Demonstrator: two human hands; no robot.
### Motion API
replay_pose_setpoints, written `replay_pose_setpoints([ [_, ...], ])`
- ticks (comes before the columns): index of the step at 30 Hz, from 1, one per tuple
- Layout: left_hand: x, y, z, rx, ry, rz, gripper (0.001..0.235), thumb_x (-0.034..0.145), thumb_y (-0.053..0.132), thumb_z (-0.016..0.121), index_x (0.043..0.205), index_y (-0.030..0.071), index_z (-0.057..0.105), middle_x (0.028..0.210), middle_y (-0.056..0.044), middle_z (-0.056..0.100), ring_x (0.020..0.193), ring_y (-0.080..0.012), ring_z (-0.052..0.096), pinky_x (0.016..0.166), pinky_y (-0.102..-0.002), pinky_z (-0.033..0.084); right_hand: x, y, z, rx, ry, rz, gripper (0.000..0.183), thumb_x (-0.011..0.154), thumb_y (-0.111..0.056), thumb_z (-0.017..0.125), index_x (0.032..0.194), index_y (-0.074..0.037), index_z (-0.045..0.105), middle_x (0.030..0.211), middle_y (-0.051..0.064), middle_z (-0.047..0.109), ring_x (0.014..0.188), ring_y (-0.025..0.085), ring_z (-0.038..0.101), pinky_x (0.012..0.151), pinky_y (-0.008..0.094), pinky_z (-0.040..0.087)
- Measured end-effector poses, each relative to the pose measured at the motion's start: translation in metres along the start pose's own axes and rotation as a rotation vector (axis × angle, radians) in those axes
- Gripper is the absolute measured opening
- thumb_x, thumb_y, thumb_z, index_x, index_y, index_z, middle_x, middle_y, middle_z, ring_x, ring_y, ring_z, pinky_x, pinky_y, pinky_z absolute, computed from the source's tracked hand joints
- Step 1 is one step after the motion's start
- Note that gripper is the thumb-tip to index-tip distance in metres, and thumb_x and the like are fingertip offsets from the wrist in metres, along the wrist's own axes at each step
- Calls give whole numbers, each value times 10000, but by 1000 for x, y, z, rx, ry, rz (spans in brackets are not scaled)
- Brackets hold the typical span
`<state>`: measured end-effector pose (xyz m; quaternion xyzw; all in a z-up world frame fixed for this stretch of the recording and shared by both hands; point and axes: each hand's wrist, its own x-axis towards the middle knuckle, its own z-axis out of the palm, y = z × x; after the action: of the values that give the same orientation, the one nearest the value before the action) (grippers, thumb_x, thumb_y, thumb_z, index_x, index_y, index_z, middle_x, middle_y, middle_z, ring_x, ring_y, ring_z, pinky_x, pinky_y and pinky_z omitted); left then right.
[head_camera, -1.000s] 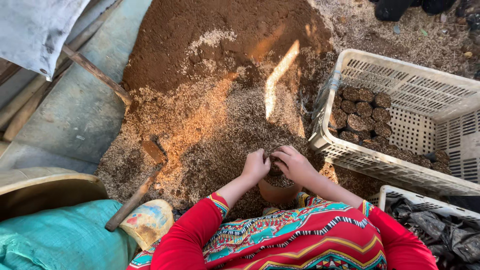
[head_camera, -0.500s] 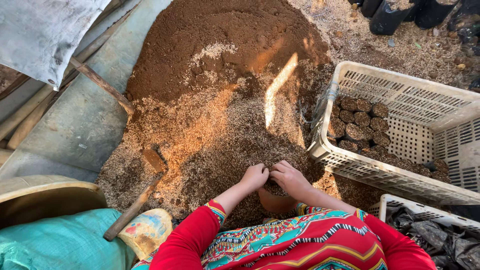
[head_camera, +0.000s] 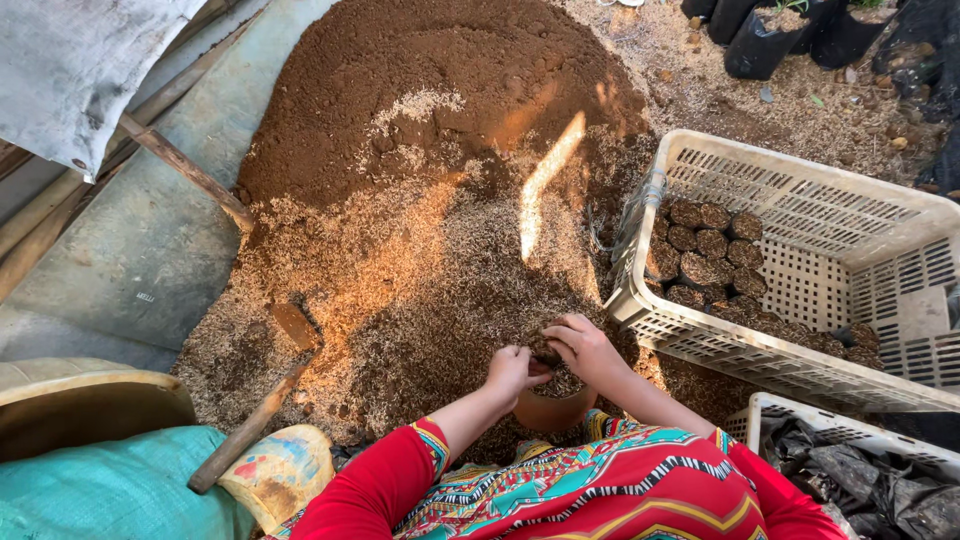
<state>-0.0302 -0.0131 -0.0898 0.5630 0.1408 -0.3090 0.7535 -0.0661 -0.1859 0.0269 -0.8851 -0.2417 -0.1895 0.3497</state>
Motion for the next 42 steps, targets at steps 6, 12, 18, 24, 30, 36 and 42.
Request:
replay_pose_setpoints([
  [6, -21, 29, 9, 302, 49, -88, 279, 1024, 220, 485, 1086, -48, 529, 1018, -208, 655, 841, -332, 736, 706, -436, 677, 2, 13, 9, -152, -180, -23, 182, 821, -19, 713, 999, -34, 745, 976, 103, 687, 971, 298, 663, 868, 389, 576],
  [12, -48, 88, 15, 846, 203, 177, 566, 997, 489, 562, 1179, -44, 513, 1061, -228, 679, 930, -374, 728, 808, -459, 593, 22, 13, -20, 143, -146, 332, 203, 872, -60, 724, 1073, -62, 748, 1046, 105, 701, 905, 265, 703, 793, 381, 575],
  [18, -32, 74, 9, 921, 138, 448, 564, 1007, 488, 550, 1342, 43, 633, 1153, -202, 716, 1062, -373, 693, 907, -452, 538, 23, 3, -7, 50, -61, 143, 241, 837, -54, 750, 1077, -73, 755, 1033, 125, 695, 951, 302, 681, 828, 403, 569],
  [24, -12, 52, 4, 916, 106, 592, 394, 981, 359, 592, 1160, 46, 749, 1041, -210, 741, 957, -377, 714, 846, -440, 560, 13, 3, -3, -90, -136, 73, 144, 861, -53, 724, 1001, -21, 733, 994, 132, 678, 961, 337, 645, 841, 425, 552],
  [30, -20, 53, 10, 928, 164, 715, 269, 949, 260, 661, 1027, 36, 786, 892, -194, 733, 819, -365, 718, 751, -442, 570, 15, -14, -10, -89, -134, 56, 165, 849, -62, 698, 1002, -6, 725, 1007, 133, 679, 979, 333, 634, 837, 425, 545],
  [36, -30, 55, 18, 948, 259, 760, 251, 947, 246, 660, 1014, 35, 780, 871, -166, 724, 804, -350, 704, 736, -442, 564, 7, -9, 1, -117, -142, 7, 216, 817, -14, 676, 1028, -17, 721, 1044, 121, 677, 1027, 314, 635, 868, 412, 549],
  [42, -32, 58, 18, 936, 254, 773, 286, 965, 261, 623, 1048, 32, 775, 964, -176, 740, 887, -356, 715, 817, -433, 565, 20, 18, -1, -183, -299, -74, 244, 781, 3, 665, 1002, -62, 745, 1024, 73, 704, 1027, 288, 664, 911, 390, 558],
])
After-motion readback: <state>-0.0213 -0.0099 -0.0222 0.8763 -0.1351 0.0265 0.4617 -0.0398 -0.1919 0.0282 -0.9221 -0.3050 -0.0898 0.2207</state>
